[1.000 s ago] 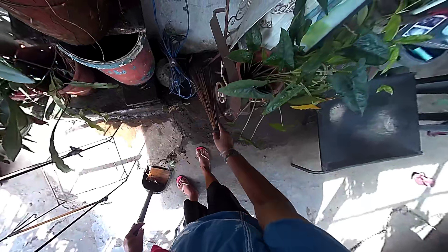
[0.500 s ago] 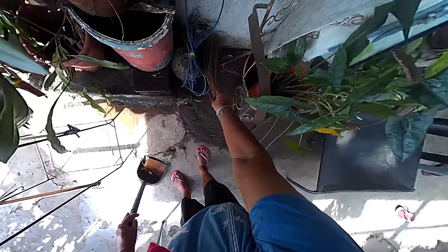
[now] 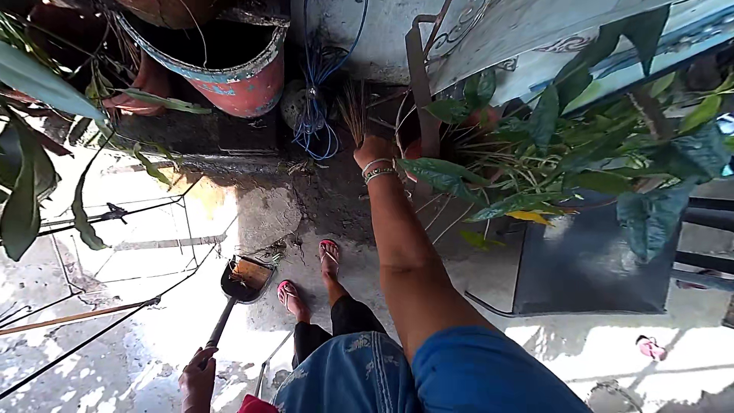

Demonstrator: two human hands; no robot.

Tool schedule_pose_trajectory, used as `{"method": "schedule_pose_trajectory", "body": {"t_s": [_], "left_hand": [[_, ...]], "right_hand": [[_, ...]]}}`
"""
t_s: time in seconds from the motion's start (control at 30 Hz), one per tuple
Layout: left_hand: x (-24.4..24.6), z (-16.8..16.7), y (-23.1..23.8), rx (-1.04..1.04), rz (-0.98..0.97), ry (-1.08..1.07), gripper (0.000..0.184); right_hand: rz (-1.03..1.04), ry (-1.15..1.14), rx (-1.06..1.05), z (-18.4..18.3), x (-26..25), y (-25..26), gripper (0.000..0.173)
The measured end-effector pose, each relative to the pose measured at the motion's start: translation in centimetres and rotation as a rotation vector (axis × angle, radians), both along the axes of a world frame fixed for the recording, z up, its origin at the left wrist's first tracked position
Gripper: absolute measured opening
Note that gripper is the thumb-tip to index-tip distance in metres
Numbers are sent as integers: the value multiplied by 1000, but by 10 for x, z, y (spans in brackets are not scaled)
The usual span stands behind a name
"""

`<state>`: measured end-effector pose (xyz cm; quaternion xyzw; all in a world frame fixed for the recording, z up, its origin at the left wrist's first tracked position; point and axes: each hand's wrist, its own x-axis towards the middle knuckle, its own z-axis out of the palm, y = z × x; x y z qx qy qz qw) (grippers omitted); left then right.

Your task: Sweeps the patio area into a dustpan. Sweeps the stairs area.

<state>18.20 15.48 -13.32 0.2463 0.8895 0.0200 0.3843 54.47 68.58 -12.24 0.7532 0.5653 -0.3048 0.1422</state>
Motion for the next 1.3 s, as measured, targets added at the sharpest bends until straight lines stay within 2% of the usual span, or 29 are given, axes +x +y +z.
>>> {"method": "schedule_pose_trajectory", "body": {"t_s": [0.1,0.17,0.2,0.3,0.4,0.47,0.57,0.77,0.83,0.9,0.97,1.03,1.17,1.23,1.3], "left_hand": [[1,-1,1,-16,-10,-2,24],[4,2,6,-34,-17,-4,24],[5,3,8,-42,-21,-2,24],[1,1,2,-35,-37,-5,23],[-9,2,-3,-5,-67,-39,23],[-12,-1,-6,8,-69,-48,23],[-12,-3,-5,4,-61,-41,23],[-5,1,5,-36,-33,-22,23],[-5,3,6,-38,-32,-16,22],[-4,3,6,-29,-49,-16,23],[-2,3,6,-28,-57,-20,23],[0,6,6,-44,-64,-21,23],[-5,6,3,-41,-62,-21,23],[-9,2,-1,-29,-68,-13,23],[-10,2,-1,-33,-67,-18,23]], "right_hand": [[24,64,-96,-57,12,-29,50],[73,94,-164,-55,20,-72,53],[95,93,-177,-42,23,-95,53],[134,54,-178,26,31,-158,51],[159,-29,-164,82,42,-179,54],[145,-58,-105,93,43,-178,56],[100,-51,8,68,37,-158,57],[-42,-3,-15,-20,18,-78,60],[-43,60,-73,-49,22,-85,56],[-17,116,-173,-55,29,-117,55],[-38,183,-195,-43,38,-164,51],[-64,245,-210,-15,53,-205,54],[-69,237,-140,50,81,-235,54],[-95,204,-73,60,79,-240,55],[-126,139,-39,47,69,-238,57]]}}
